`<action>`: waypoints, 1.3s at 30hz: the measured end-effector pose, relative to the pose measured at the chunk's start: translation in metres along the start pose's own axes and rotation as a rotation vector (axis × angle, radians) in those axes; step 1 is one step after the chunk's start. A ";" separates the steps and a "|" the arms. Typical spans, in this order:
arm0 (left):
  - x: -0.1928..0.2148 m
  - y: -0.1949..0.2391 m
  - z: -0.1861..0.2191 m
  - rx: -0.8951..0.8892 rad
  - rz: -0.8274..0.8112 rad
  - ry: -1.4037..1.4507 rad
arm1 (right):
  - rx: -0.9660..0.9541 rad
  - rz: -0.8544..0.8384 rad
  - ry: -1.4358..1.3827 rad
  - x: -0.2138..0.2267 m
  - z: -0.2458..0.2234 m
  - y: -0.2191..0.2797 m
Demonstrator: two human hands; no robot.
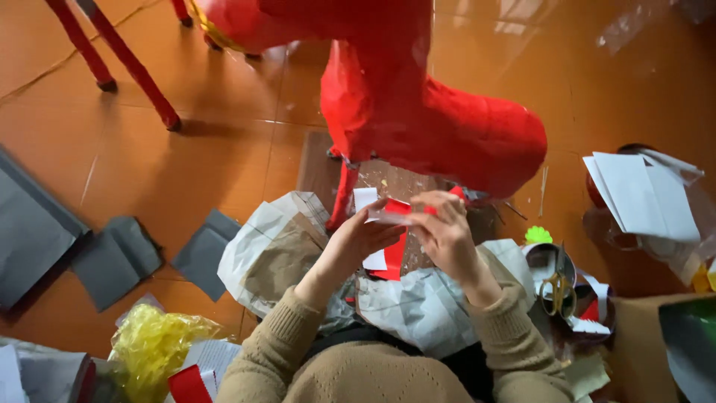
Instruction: Cutting paper strips and applying them to a paper mache animal figure
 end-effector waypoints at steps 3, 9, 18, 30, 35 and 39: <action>0.011 0.016 0.047 -0.289 0.179 -0.477 | -0.133 0.054 -0.043 -0.004 0.020 -0.028; 0.004 0.003 0.119 -0.805 0.569 -1.120 | -0.094 0.136 0.185 -0.004 0.022 -0.074; 0.032 -0.048 0.119 -0.696 0.679 -1.236 | -0.080 0.167 0.231 -0.001 0.049 -0.080; 0.054 -0.071 0.115 -0.722 0.681 -1.188 | -0.141 0.200 0.133 0.010 0.076 -0.080; 0.062 -0.074 0.114 -0.684 0.728 -1.224 | -0.031 0.294 0.162 0.007 0.090 -0.052; 0.060 -0.073 0.113 -0.671 0.742 -1.212 | 0.244 0.101 0.257 -0.050 0.043 -0.047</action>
Point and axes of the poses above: each hand's wrist, its own y-axis away from the middle knuckle, its own x-axis out of the back of the hand, z = x × y, the point moved 9 cm from there along -y, towards the middle knuckle, and after that the axes turned 15 degrees about -y, right-handed, at the moved point
